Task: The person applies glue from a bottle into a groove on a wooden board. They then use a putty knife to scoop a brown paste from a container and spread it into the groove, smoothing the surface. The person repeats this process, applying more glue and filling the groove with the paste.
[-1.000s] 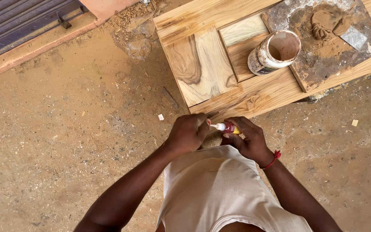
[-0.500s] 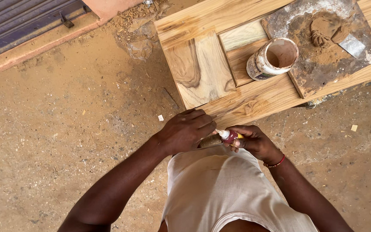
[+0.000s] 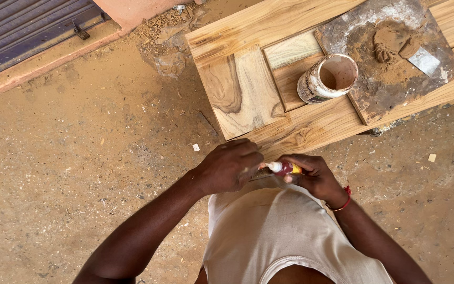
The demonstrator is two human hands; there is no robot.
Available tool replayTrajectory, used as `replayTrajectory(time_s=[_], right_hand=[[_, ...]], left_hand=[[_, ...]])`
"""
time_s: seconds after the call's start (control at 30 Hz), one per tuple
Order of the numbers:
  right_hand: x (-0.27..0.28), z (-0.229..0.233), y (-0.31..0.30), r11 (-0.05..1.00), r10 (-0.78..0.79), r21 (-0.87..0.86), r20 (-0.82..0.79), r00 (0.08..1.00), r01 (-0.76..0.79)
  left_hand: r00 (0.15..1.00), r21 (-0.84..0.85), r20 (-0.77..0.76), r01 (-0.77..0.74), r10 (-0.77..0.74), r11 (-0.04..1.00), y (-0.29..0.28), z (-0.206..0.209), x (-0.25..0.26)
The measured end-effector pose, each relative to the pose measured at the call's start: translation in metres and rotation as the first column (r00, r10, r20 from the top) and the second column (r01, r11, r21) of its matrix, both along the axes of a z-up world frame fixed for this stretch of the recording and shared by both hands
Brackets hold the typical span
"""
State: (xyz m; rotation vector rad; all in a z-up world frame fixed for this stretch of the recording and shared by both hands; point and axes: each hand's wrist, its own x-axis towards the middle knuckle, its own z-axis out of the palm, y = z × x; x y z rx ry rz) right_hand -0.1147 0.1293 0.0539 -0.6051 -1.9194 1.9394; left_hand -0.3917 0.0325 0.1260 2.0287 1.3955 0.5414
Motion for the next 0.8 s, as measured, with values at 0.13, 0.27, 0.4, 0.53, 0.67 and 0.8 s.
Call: replayTrajectory(time_s=[0.13, 0.27, 0.4, 0.53, 0.67, 0.8], right_hand=[[0.012, -0.011, 0.009, 0.923, 0.109, -0.361, -0.092, 0.99, -0.135], [0.007, 0.01, 0.018, 0.945, 0.219, -0.241, -0.036, 0.975, -0.221], [-0.015, 0.043, 0.014, 0.969, 0.24, 0.06, 0.019, 0.971, -0.241], [-0.035, 0.072, 0.012, 0.892, 0.073, 0.448, -0.02, 0.997, -0.057], [-0.041, 0.079, 0.007, 0.762, -0.065, 0.64, -0.075, 0.995, 0.099], [-0.026, 0.061, 0.007, 0.899, 0.028, 0.437, -0.128, 0.991, 0.031]], left_hand=[[0.961, 0.147, -0.236, 0.183, -0.145, 0.972, 0.0, 0.013, 0.003], [0.955, 0.238, -0.276, 0.181, -0.112, 0.954, 0.003, 0.02, 0.003], [0.982, 0.234, -0.153, 0.143, -0.109, 0.962, 0.008, 0.025, 0.001], [0.975, 0.029, 0.172, -0.149, 0.142, 0.988, 0.011, 0.031, 0.009], [0.857, -0.253, 0.288, -0.363, 0.428, 0.897, 0.01, 0.033, 0.025], [0.964, 0.095, 0.221, -0.175, 0.151, 0.98, 0.011, 0.042, 0.025]])
